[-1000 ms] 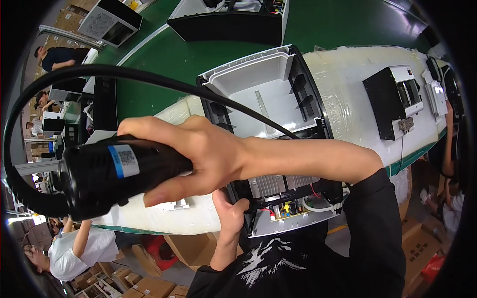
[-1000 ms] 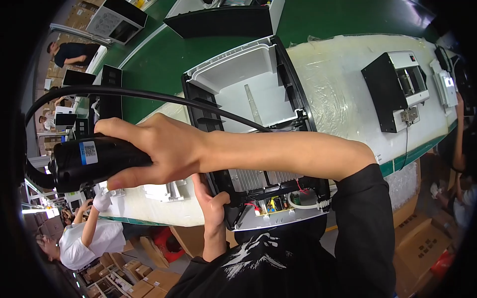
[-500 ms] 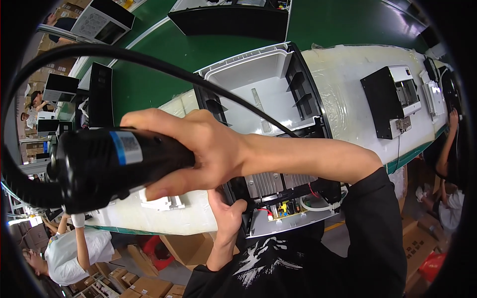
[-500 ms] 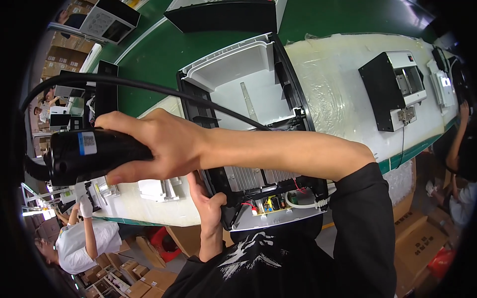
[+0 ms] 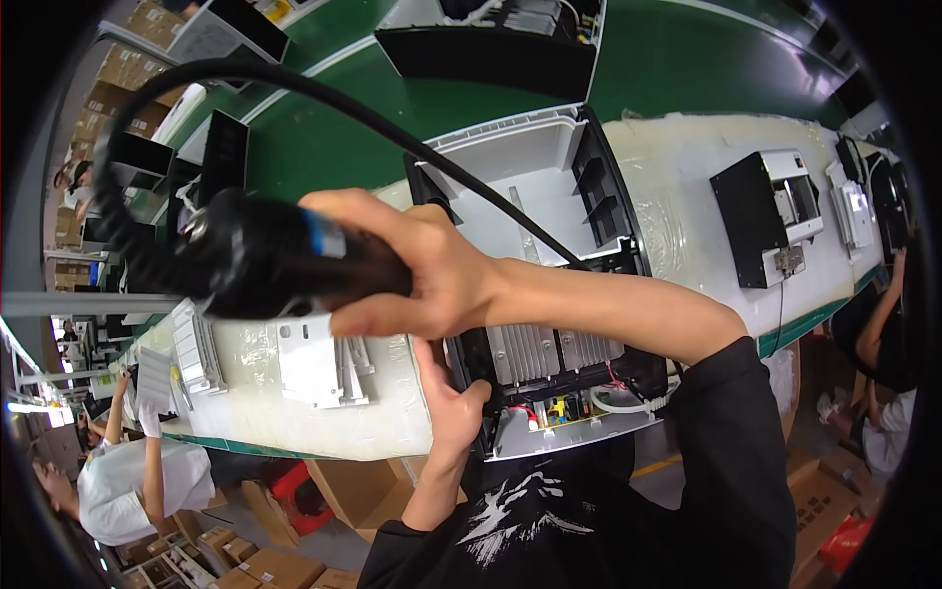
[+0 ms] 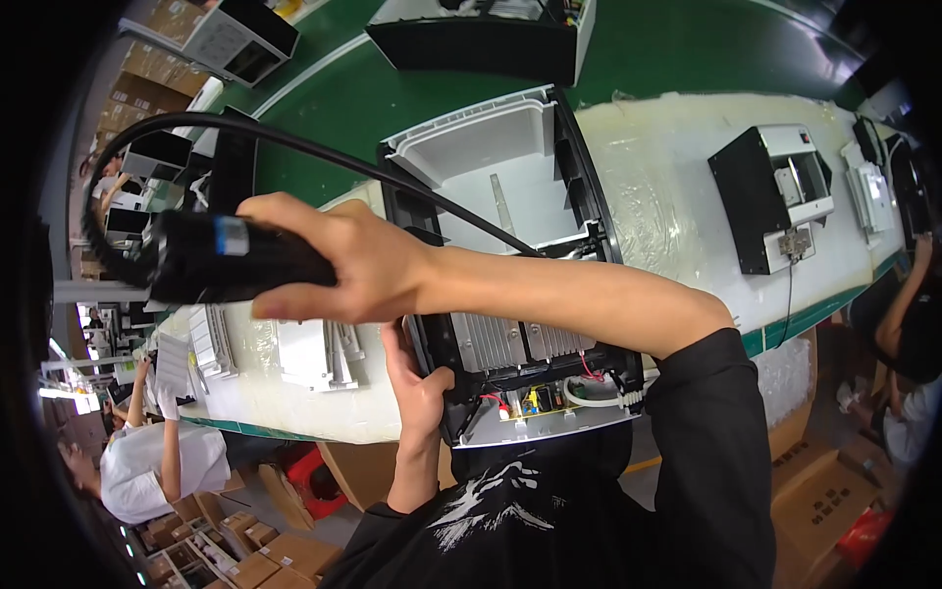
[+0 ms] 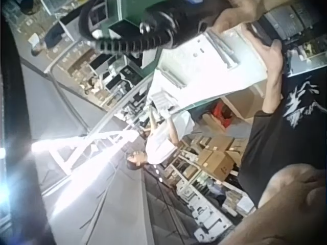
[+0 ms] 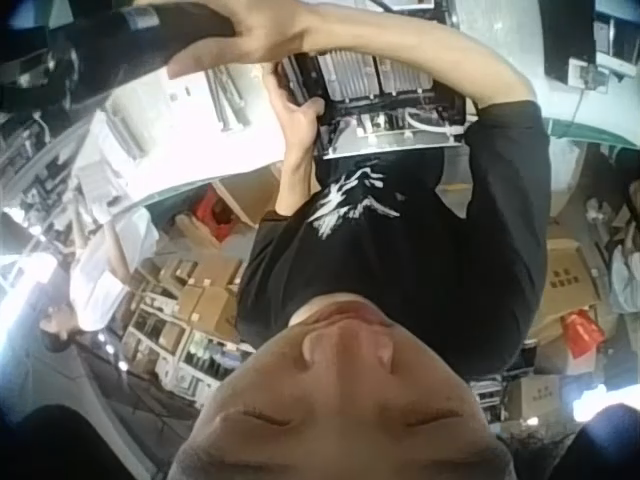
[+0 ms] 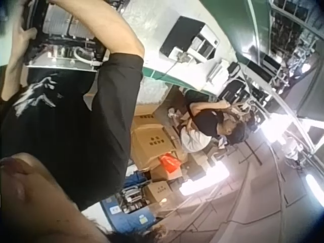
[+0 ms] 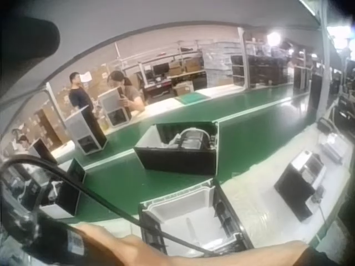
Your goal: Assembling internal components and external housing for an electronic device using an electric screwdriver.
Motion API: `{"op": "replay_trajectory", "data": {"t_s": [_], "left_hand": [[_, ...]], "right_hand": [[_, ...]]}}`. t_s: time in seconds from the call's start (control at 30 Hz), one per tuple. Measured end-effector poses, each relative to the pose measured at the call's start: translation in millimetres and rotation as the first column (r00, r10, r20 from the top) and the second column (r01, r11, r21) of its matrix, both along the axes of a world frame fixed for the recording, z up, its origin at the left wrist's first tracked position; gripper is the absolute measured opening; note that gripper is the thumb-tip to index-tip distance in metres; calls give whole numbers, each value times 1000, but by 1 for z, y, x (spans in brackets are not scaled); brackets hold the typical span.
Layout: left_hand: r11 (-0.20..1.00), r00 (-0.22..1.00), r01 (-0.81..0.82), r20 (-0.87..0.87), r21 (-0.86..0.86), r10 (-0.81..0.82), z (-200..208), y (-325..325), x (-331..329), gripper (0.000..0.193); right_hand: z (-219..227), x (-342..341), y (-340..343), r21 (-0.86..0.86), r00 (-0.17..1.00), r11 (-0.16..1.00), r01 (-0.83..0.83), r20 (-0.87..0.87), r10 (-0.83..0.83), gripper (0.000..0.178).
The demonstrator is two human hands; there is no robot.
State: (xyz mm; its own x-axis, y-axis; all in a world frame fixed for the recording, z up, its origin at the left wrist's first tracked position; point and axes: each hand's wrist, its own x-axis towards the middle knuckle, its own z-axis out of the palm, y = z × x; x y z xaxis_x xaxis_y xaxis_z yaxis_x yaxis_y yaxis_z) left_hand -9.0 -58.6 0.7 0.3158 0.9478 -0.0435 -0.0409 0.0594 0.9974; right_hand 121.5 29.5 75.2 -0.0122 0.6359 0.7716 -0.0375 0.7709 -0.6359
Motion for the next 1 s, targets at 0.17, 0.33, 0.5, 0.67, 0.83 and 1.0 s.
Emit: {"op": "replay_trajectory", "data": {"t_s": [0.17, 0.33, 0.5, 0.67, 0.83, 1.0], "left_hand": [[974, 960, 178, -192, -140, -203, 6, 13, -7, 91], [951, 921, 296, -238, -93, -309, 16, 30, -22, 93], [731, 701, 677, -372, 79, -609, 41, 95, -8, 84], [322, 359, 929, -649, 182, -671, 74, 138, 80, 67], [80, 306, 952, -929, 295, -207, 67, 149, 142, 49], [-286, 376, 888, -927, 360, 3, 55, 145, 214, 21]], "right_hand": [[30, 5, -13, -271, 993, 960, 71, -77, -94, 62], [89, 45, -34, -188, 885, 954, 233, -366, -289, 65], [113, 138, -139, -31, 810, 958, 286, -526, -259, 67], [113, 213, -263, -117, 703, 802, 586, -418, -575, 68], [87, 210, -318, -158, 606, 711, 685, -417, -677, 64], [76, 233, -348, -20, 407, 448, 894, -385, -829, 70]]}}
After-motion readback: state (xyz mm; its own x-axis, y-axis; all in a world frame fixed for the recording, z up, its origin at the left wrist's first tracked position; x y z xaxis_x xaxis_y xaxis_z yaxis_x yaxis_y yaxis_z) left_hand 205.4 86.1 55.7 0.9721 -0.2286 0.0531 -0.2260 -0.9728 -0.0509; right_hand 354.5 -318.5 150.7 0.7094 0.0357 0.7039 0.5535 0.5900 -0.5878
